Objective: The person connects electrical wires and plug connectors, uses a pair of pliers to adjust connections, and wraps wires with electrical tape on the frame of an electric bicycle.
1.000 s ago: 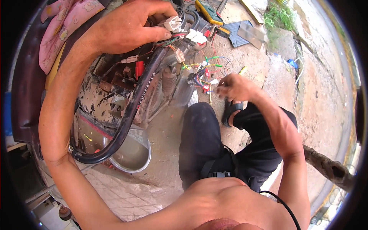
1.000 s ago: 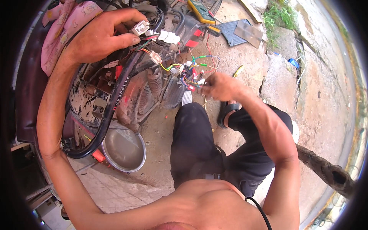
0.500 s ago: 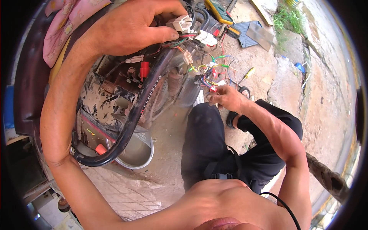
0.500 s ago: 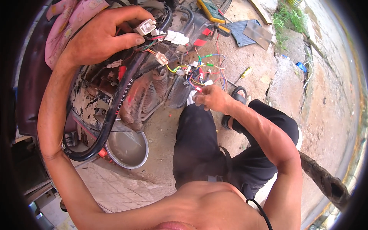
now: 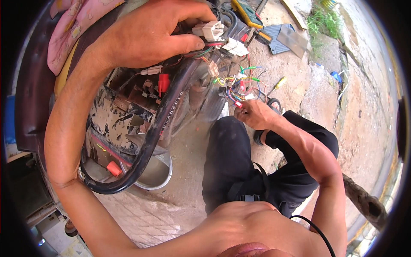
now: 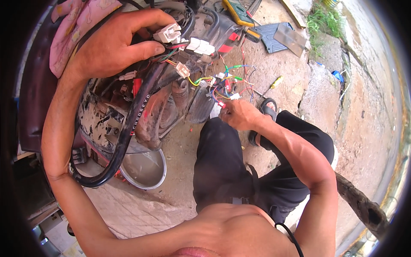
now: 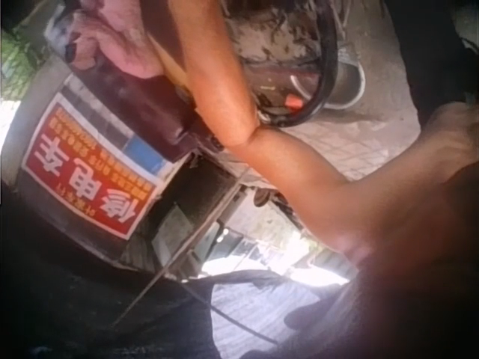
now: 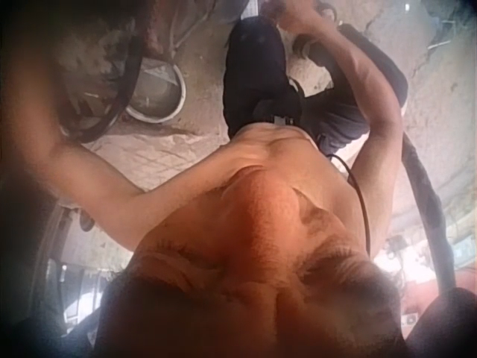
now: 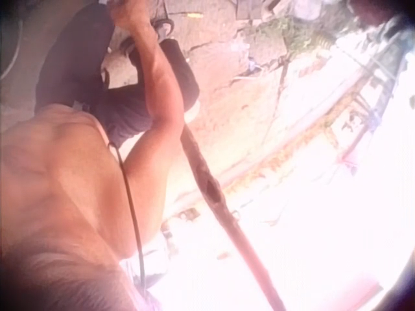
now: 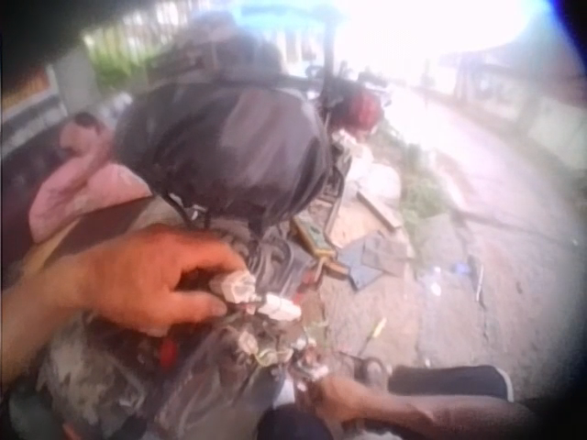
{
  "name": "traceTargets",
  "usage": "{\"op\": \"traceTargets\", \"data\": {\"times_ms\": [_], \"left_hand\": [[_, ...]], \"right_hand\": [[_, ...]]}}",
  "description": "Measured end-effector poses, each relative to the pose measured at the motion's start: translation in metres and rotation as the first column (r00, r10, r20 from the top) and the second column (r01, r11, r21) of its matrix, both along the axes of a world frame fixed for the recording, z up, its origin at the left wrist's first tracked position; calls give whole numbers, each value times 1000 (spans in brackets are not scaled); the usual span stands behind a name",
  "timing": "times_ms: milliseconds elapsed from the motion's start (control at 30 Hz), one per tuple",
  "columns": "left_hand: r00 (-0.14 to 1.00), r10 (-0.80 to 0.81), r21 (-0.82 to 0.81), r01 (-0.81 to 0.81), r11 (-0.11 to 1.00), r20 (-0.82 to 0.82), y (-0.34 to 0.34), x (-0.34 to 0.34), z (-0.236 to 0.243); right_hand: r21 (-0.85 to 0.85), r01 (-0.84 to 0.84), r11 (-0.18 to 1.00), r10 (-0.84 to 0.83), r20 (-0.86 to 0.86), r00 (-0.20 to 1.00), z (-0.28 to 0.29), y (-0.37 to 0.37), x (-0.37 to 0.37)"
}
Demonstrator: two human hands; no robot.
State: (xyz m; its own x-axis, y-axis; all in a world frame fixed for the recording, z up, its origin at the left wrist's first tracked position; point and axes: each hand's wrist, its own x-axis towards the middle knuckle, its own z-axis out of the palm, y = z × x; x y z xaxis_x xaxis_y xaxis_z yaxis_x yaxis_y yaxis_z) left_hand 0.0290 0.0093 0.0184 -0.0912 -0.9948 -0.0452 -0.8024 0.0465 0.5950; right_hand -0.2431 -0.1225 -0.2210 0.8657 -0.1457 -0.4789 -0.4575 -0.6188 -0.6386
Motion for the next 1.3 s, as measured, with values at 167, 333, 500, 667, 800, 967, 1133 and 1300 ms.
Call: {"op": "traceTargets", "data": {"times_ms": [167,333,500,667,800,967,1133,1300], "left_hand": [[997,14,54,-18,998,75,-2,1,7],[997,17,-49,-14,999,76,-1,0,1],[994,31,-1,-31,1000,109,-2,-2,7],[995,60,11,-61,998,76,-3,-4,11],[991,88,-34,-85,996,98,-3,5,8],[990,130,18,-131,991,47,0,5,18],[968,249,73,-249,966,3,2,20,18],[966,258,91,-258,962,11,1,21,20]], "right_hand": [[-127,-87,988,89,12,996,-66,2,-3],[-123,-21,992,36,123,992,-151,2,-19],[-111,43,993,-44,-8,999,-131,6,-9],[-208,79,975,-100,-92,991,-75,7,-1],[-197,-30,980,7,-119,993,4,-3,16],[112,-86,990,61,208,976,103,-30,12],[266,246,932,-345,449,824,104,-50,27],[501,143,854,-430,523,736,99,-42,34]]}}
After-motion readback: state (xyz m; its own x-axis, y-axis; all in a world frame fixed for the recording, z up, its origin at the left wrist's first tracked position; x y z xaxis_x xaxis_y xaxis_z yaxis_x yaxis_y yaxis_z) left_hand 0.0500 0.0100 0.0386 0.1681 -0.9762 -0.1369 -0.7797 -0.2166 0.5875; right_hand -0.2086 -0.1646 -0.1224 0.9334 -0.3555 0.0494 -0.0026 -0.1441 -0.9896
